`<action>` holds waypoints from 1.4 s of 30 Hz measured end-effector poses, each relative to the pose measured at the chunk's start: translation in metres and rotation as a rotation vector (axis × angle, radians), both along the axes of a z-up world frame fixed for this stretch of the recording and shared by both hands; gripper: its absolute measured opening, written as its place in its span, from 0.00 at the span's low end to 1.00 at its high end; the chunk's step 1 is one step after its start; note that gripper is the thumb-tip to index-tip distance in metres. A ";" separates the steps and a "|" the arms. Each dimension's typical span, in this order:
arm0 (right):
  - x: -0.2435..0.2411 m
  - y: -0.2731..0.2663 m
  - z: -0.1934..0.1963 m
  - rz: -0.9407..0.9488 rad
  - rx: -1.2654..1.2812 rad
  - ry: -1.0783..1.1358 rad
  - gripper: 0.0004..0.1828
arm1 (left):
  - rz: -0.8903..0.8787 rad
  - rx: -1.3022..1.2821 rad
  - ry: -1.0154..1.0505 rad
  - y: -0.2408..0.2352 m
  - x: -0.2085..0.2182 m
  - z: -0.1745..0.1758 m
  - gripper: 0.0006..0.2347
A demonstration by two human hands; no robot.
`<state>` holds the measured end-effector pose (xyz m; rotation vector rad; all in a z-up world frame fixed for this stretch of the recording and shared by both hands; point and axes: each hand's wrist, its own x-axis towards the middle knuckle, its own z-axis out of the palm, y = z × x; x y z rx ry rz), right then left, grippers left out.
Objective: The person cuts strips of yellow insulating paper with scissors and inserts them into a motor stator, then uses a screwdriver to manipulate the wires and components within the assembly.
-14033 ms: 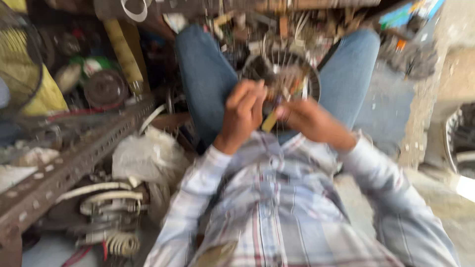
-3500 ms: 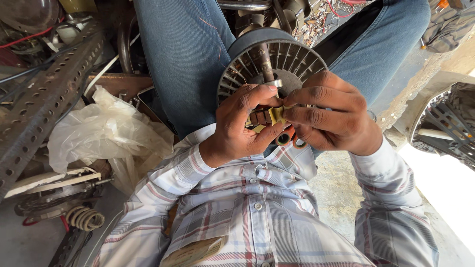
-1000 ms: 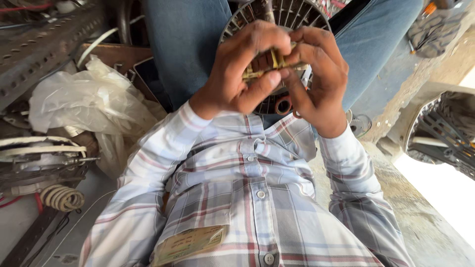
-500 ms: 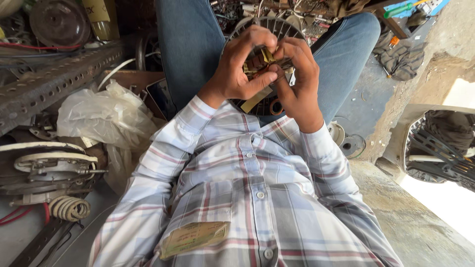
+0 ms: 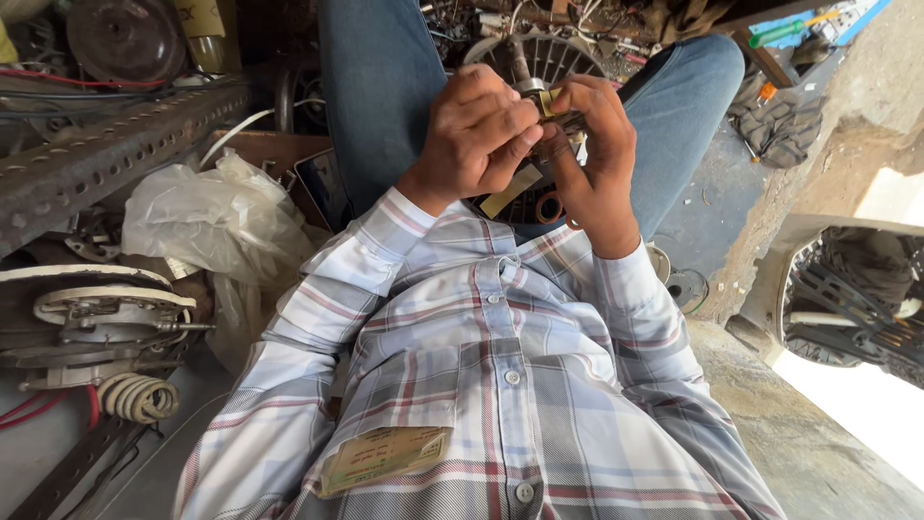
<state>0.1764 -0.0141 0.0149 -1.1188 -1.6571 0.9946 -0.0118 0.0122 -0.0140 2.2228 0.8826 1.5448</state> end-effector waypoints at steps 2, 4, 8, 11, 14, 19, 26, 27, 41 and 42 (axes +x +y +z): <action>0.000 0.000 -0.001 0.001 0.016 -0.017 0.13 | 0.037 -0.070 0.010 0.002 0.005 0.001 0.04; 0.001 0.000 -0.002 -0.005 0.030 -0.057 0.13 | 0.038 -0.247 -0.060 0.005 0.010 0.001 0.03; 0.000 0.000 0.001 -0.001 0.031 -0.018 0.13 | -0.094 -0.556 -0.253 0.017 0.006 -0.001 0.05; 0.002 -0.002 0.001 -0.001 0.009 -0.028 0.13 | -0.304 -0.608 -0.451 0.016 0.009 -0.009 0.08; -0.001 -0.001 0.001 -0.005 0.008 -0.011 0.12 | -0.373 -0.559 -0.458 0.016 0.007 -0.015 0.09; -0.005 -0.002 0.004 -0.040 0.079 -0.086 0.12 | -0.257 -0.387 -0.169 0.024 0.000 -0.014 0.13; -0.007 -0.003 0.008 -0.039 0.116 -0.145 0.15 | -0.307 -0.322 -0.117 0.025 0.002 -0.019 0.25; -0.006 -0.003 0.007 -0.032 0.134 -0.165 0.16 | -0.282 -0.295 -0.085 0.023 0.004 -0.022 0.27; -0.014 0.000 0.010 -0.027 0.116 -0.091 0.14 | -0.204 -0.325 -0.048 0.019 0.002 -0.030 0.13; -0.014 0.000 0.011 -0.033 0.064 -0.047 0.13 | -0.190 -0.317 -0.042 0.016 0.002 -0.032 0.12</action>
